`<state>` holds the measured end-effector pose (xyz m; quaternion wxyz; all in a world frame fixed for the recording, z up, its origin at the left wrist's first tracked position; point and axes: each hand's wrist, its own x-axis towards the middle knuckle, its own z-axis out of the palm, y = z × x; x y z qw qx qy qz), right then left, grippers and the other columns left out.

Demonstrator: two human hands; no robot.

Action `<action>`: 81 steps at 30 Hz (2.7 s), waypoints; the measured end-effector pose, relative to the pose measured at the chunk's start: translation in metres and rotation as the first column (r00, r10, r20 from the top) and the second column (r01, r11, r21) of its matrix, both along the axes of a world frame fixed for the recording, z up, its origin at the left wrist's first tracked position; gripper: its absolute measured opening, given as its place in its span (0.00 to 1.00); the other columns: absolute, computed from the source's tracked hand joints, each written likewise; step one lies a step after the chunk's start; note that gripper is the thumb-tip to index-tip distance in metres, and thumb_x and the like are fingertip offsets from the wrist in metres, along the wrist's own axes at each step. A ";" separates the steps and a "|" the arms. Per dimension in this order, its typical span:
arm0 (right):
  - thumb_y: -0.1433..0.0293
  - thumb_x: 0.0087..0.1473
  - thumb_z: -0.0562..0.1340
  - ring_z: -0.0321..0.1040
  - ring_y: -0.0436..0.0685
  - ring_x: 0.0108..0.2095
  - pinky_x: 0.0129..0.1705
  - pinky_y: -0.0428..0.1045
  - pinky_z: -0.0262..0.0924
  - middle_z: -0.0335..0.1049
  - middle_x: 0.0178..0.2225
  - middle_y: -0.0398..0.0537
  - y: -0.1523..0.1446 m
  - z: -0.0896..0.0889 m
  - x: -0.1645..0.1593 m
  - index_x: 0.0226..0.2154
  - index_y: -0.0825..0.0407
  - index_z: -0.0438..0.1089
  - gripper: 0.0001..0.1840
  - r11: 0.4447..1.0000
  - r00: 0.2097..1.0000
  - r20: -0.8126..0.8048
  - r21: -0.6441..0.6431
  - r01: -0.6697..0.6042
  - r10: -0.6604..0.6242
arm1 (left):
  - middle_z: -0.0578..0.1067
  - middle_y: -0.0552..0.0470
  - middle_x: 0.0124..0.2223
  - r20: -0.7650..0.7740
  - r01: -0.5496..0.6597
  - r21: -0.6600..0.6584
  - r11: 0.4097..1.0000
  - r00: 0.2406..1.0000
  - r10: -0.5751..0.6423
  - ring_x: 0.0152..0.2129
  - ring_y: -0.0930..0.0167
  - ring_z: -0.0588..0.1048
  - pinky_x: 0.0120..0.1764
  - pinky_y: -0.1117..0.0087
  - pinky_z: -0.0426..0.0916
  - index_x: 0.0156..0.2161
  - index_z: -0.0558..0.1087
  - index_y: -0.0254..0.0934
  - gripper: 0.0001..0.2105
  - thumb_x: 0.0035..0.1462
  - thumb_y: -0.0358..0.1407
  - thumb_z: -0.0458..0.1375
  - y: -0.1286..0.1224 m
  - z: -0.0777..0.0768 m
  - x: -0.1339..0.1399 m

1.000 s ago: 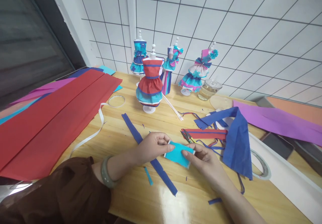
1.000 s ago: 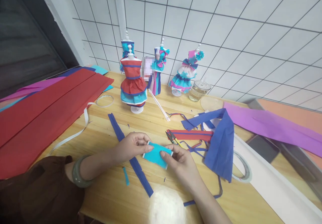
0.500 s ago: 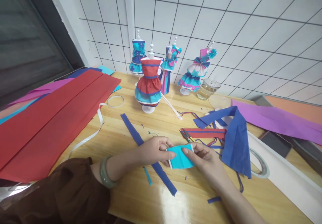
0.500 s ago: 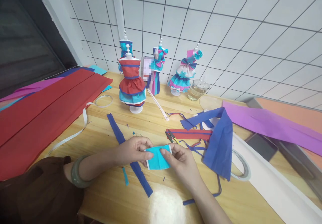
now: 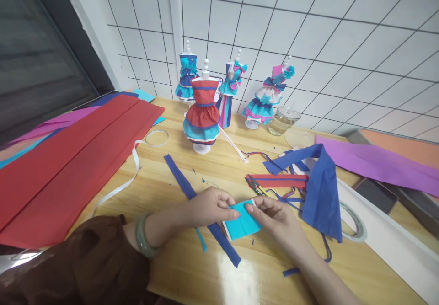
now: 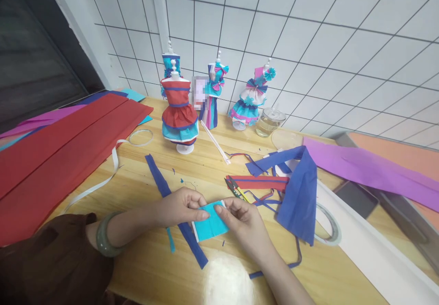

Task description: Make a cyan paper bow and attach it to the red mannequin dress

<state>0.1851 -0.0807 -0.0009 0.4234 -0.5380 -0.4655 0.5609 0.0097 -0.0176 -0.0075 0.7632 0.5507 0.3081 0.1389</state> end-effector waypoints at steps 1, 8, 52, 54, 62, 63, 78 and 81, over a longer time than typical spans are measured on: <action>0.63 0.46 0.63 0.62 0.48 0.21 0.25 0.45 0.57 0.68 0.21 0.42 0.000 -0.001 0.001 0.26 0.54 0.69 0.10 1.000 1.000 -0.004 0.000 0.012 -0.012 | 0.70 0.59 0.19 -0.007 0.004 -0.010 1.000 1.000 -0.004 0.16 0.78 0.67 0.22 0.77 0.60 0.27 0.69 0.32 0.12 0.42 0.40 0.61 0.000 0.000 0.000; 0.63 0.45 0.64 0.62 0.48 0.20 0.23 0.44 0.57 0.68 0.20 0.42 0.000 -0.004 0.002 0.25 0.54 0.70 0.10 1.000 0.999 0.012 0.002 0.031 -0.031 | 0.70 0.59 0.20 -0.017 0.041 -0.005 0.999 0.999 -0.042 0.16 0.78 0.68 0.23 0.78 0.62 0.28 0.70 0.33 0.10 0.43 0.40 0.60 0.000 -0.001 -0.001; 0.65 0.49 0.61 0.59 0.50 0.24 0.25 0.44 0.54 0.61 0.21 0.41 -0.004 -0.005 -0.016 0.24 0.51 0.62 0.08 0.968 0.978 0.180 0.243 0.062 -0.108 | 0.71 0.52 0.27 0.175 -0.340 0.088 0.936 0.930 0.322 0.20 0.77 0.69 0.25 0.76 0.65 0.31 0.70 0.31 0.13 0.49 0.42 0.56 -0.002 -0.002 0.009; 0.65 0.48 0.61 0.59 0.51 0.24 0.25 0.45 0.54 0.62 0.21 0.42 -0.004 -0.004 -0.014 0.24 0.51 0.63 0.08 0.966 0.973 0.204 0.254 0.055 -0.109 | 0.71 0.52 0.27 0.168 -0.332 0.073 0.941 0.934 0.316 0.20 0.77 0.69 0.25 0.76 0.66 0.31 0.69 0.31 0.13 0.49 0.42 0.56 -0.001 -0.003 0.008; 0.64 0.48 0.61 0.61 0.51 0.26 0.27 0.45 0.57 0.64 0.23 0.43 -0.003 -0.004 -0.010 0.26 0.51 0.64 0.08 0.963 0.966 0.226 0.261 0.064 -0.126 | 0.73 0.48 0.28 0.125 -0.225 -0.013 0.974 0.966 0.225 0.24 0.72 0.74 0.26 0.73 0.68 0.34 0.68 0.31 0.15 0.47 0.43 0.58 0.004 -0.004 0.002; 0.64 0.48 0.61 0.62 0.52 0.26 0.27 0.45 0.57 0.64 0.23 0.43 -0.003 -0.004 -0.010 0.26 0.51 0.64 0.08 0.963 0.965 0.232 0.261 0.062 -0.125 | 0.73 0.48 0.27 0.117 -0.228 -0.011 0.974 0.967 0.228 0.23 0.72 0.74 0.26 0.73 0.68 0.34 0.67 0.31 0.15 0.45 0.42 0.60 0.005 -0.003 0.002; 0.66 0.50 0.59 0.66 0.54 0.30 0.32 0.47 0.62 0.69 0.29 0.48 -0.004 -0.006 -0.004 0.31 0.50 0.69 0.06 0.951 0.953 0.286 0.308 0.005 -0.098 | 0.72 0.56 0.21 0.105 -0.325 -0.014 0.945 0.940 0.325 0.21 0.70 0.75 0.23 0.73 0.68 0.35 0.55 0.36 0.20 0.42 0.36 0.62 0.006 -0.002 0.003; 0.67 0.49 0.60 0.67 0.55 0.32 0.34 0.48 0.63 0.70 0.32 0.49 -0.005 -0.006 -0.004 0.34 0.50 0.70 0.07 0.942 0.943 0.322 0.335 -0.029 -0.085 | 0.72 0.57 0.21 0.111 -0.343 -0.019 0.939 0.933 0.342 0.20 0.70 0.75 0.23 0.73 0.68 0.35 0.55 0.36 0.20 0.42 0.36 0.63 0.007 0.000 0.003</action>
